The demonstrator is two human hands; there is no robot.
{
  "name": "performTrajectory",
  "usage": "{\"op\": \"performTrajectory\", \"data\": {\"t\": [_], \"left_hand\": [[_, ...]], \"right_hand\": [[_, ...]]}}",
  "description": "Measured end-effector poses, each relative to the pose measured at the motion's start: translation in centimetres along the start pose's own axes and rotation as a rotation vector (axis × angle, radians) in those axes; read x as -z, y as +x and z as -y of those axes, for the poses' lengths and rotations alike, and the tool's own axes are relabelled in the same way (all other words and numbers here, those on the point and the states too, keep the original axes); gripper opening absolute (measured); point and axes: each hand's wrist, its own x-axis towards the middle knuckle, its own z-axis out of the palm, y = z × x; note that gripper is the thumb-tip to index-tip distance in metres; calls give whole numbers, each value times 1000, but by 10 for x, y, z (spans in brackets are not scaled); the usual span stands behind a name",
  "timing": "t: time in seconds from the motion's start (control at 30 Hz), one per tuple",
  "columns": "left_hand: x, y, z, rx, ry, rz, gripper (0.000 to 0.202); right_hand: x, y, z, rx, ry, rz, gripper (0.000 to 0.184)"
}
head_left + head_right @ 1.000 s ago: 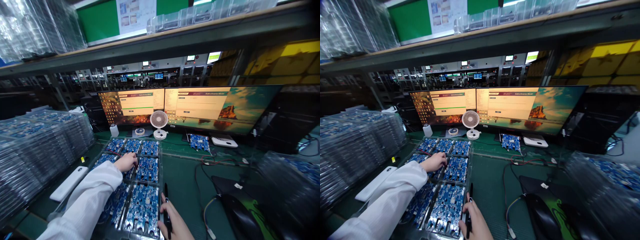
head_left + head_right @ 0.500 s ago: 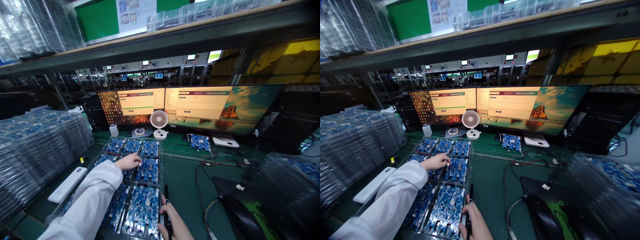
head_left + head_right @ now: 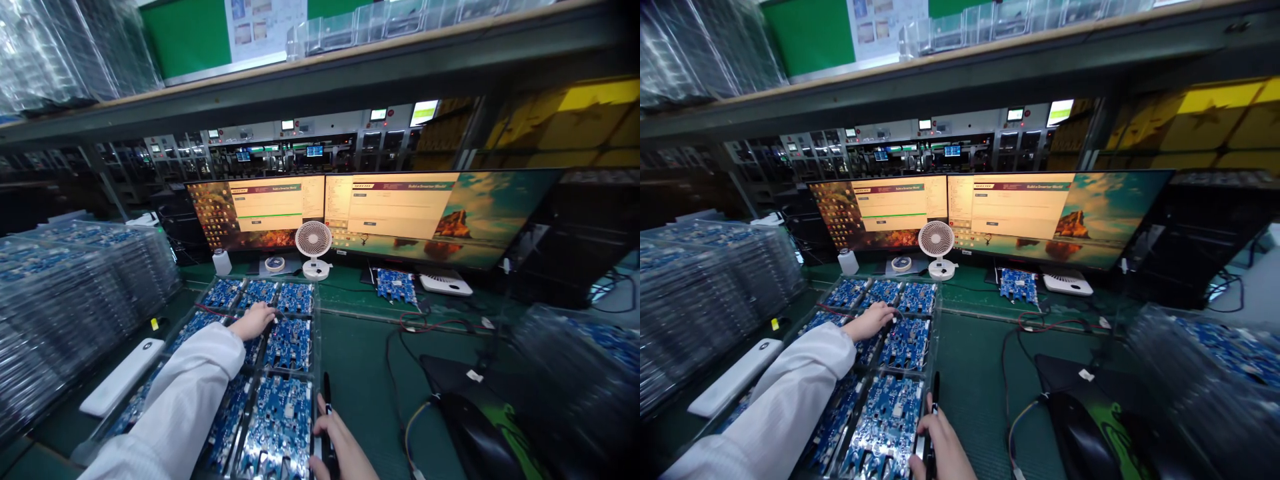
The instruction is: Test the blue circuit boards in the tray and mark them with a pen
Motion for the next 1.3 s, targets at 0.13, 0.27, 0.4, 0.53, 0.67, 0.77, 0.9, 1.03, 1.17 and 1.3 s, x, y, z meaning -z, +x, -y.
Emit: {"op": "performTrajectory", "data": {"t": [0.13,0.27,0.4,0.53,0.67,0.77,0.9,1.03,1.17,1.3], "left_hand": [[3,5,1,-63,-20,-65,33],[8,4,-1,-74,-8,-105,27],[9,0,-4,-73,71,-129,23],[7,-2,-8,-90,131,-125,23],[10,-5,-12,-110,193,-119,25],[13,-6,-15,-109,220,-118,26],[12,-5,-15,-102,239,-104,25],[8,-3,-14,-88,229,-110,24],[10,-3,-15,-83,199,-126,25],[13,-3,-17,-92,217,-87,24]], "right_hand": [[-6,2,-7,-10,-45,-34,28],[-9,4,-10,-7,-22,-52,26],[-9,5,-10,-9,11,-52,28],[-9,4,-10,2,10,-53,27],[-7,3,-10,25,-4,-52,27],[-7,3,-11,30,-9,-53,27],[-8,4,-14,30,-16,-60,27],[-8,5,-14,7,-23,-36,24],[-7,4,-11,-18,-29,-43,24],[-9,5,-10,-19,-26,-55,25]]}}
